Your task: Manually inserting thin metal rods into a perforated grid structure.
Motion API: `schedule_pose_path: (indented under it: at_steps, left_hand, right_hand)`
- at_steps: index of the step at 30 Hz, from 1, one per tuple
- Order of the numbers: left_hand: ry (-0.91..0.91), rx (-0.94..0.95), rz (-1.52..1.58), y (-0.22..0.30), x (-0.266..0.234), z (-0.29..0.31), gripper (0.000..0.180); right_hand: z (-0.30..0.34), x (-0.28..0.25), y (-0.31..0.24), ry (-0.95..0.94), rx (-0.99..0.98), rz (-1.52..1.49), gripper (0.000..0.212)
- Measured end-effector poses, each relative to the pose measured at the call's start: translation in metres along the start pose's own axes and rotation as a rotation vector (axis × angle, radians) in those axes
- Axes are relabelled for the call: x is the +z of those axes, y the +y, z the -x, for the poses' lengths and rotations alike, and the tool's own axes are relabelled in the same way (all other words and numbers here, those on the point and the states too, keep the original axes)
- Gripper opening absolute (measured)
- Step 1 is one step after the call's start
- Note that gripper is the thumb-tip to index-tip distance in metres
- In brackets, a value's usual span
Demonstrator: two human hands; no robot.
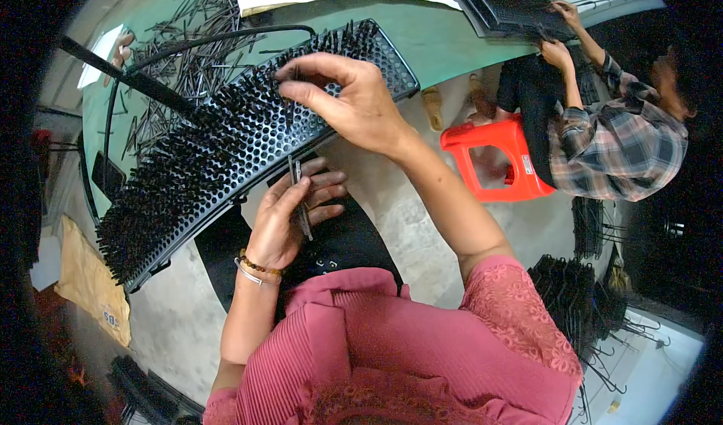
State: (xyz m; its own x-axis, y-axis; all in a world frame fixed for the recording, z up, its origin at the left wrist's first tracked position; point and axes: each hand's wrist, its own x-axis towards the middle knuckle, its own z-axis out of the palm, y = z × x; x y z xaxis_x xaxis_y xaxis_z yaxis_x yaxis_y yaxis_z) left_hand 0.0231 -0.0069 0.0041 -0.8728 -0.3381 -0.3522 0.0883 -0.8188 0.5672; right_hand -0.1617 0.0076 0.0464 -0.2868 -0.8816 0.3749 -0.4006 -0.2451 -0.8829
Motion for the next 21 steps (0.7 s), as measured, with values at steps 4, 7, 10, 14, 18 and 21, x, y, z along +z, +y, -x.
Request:
schedule_pose_path:
  at_steps: [4,7,10,14,18,21]
  left_hand:
    - [-0.013,-0.002,0.06,-0.001,-0.005,0.001,0.04]
    - [-0.017,-0.013,0.089,-0.001,-0.008,0.002,0.04]
    - [-0.02,-0.026,0.079,-0.002,-0.009,0.002,0.04]
    - [-0.027,-0.051,0.051,-0.001,-0.009,0.001,0.04]
    - [-0.052,-0.072,0.16,0.001,-0.01,0.001,0.043]
    - [-0.09,-0.077,0.178,0.003,-0.01,0.002,0.045]
  right_hand:
    - [-0.012,0.011,0.011,-0.012,-0.086,0.132,0.017]
    - [-0.012,0.013,0.011,-0.003,-0.033,0.067,0.017]
    - [-0.012,0.014,0.014,-0.009,0.003,-0.001,0.017]
    - [-0.015,0.012,0.02,-0.04,-0.082,-0.002,0.018]
    - [-0.021,0.005,0.023,-0.15,-0.117,0.035,0.017]
    - [-0.023,0.003,0.028,-0.187,-0.142,-0.028,0.016]
